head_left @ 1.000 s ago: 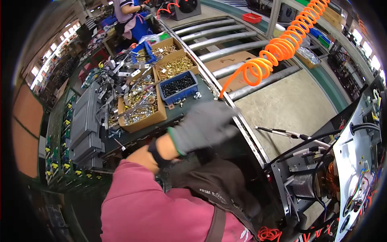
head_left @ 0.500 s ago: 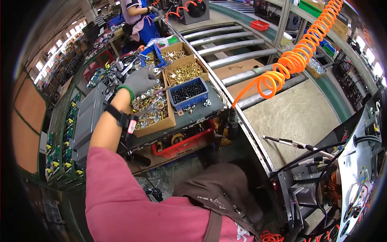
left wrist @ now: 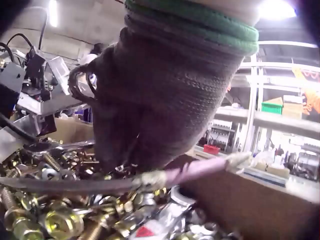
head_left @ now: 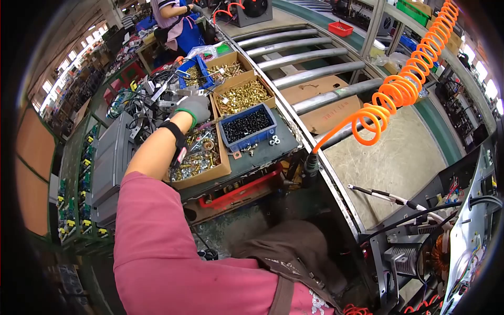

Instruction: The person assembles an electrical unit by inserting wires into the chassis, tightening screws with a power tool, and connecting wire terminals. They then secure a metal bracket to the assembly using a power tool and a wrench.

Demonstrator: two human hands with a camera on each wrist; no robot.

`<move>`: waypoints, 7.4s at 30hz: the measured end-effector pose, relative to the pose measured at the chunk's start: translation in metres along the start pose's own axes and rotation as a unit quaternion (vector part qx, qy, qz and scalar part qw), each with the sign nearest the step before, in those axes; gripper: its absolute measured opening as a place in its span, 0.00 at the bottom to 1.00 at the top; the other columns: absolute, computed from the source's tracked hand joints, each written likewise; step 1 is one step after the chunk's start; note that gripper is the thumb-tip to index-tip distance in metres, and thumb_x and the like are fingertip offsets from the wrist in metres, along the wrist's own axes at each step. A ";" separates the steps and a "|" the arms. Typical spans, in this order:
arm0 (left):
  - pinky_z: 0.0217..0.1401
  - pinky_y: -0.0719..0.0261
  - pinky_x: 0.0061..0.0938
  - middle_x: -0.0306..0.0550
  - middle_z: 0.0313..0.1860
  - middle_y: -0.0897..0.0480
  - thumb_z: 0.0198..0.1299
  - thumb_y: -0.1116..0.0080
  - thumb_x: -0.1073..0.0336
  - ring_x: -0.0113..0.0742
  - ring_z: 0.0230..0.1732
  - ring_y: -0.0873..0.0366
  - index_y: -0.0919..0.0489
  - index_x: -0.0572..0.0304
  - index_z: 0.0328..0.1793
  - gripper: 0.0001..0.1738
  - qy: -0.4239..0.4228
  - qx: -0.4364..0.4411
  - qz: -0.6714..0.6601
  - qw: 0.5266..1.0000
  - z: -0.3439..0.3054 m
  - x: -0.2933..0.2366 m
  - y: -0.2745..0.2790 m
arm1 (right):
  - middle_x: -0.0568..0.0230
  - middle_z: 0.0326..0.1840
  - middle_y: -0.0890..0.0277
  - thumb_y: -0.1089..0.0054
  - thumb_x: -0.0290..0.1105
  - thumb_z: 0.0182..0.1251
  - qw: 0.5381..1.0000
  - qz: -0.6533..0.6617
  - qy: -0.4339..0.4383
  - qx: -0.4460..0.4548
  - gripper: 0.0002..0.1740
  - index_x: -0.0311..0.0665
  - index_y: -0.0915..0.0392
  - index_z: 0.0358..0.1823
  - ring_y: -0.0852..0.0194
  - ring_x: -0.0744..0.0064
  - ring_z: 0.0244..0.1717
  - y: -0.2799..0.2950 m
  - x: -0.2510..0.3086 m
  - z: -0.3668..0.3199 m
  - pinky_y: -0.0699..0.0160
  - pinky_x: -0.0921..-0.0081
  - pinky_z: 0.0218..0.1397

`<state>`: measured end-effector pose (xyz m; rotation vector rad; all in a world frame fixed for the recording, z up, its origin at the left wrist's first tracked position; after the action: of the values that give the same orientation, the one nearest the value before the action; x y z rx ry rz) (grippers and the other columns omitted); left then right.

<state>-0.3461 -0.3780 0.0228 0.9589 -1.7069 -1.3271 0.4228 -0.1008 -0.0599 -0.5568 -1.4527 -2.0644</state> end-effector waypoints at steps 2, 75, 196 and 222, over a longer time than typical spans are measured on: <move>0.59 0.23 0.41 0.65 0.54 0.20 0.54 0.45 0.63 0.55 0.55 0.20 0.19 0.64 0.54 0.22 0.028 0.019 0.029 0.999 0.018 0.002 -0.006 | 0.54 0.41 0.17 0.39 0.31 0.69 0.998 0.059 0.026 -0.016 0.13 0.30 0.23 0.50 0.21 0.67 0.28 0.000 0.013 0.001 0.23 0.77 0.26; 0.39 0.21 0.22 0.43 0.37 0.17 0.57 0.39 0.74 0.26 0.36 0.20 0.19 0.68 0.48 0.12 -0.416 0.361 -0.591 0.590 -0.269 -0.423 0.011 | 0.59 0.33 0.28 0.36 0.26 0.53 0.963 0.264 0.029 0.050 0.12 0.33 0.23 0.39 0.27 0.64 0.32 0.005 0.077 0.005 0.30 0.70 0.35; 0.53 0.22 0.32 0.55 0.45 0.15 0.50 0.33 0.51 0.45 0.47 0.17 0.17 0.63 0.49 0.26 -0.071 0.142 -0.205 0.966 -0.131 0.004 -0.042 | 0.52 0.49 0.26 0.46 0.31 0.70 0.976 0.147 0.118 0.107 0.16 0.26 0.28 0.53 0.27 0.63 0.50 -0.047 0.166 0.039 0.29 0.69 0.57; 0.28 0.22 0.22 0.41 0.27 0.20 0.48 0.38 0.69 0.27 0.26 0.21 0.23 0.63 0.40 0.12 -0.029 -0.064 -0.594 0.802 -0.115 0.011 0.019 | 0.51 0.52 0.25 0.47 0.28 0.69 0.981 0.105 0.116 0.114 0.17 0.26 0.28 0.56 0.26 0.61 0.53 -0.051 0.153 0.046 0.30 0.68 0.59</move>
<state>-0.2500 -0.4319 0.0622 2.0678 -0.9119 -2.1828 0.2741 -0.0742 0.0135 -0.3487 -1.4029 -1.7094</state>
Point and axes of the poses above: each hand's wrist, its own z-axis towards the middle knuckle, its own y-axis out of the back of the hand, x = y × z, the point moved 5 cm from there along z, towards the middle knuckle
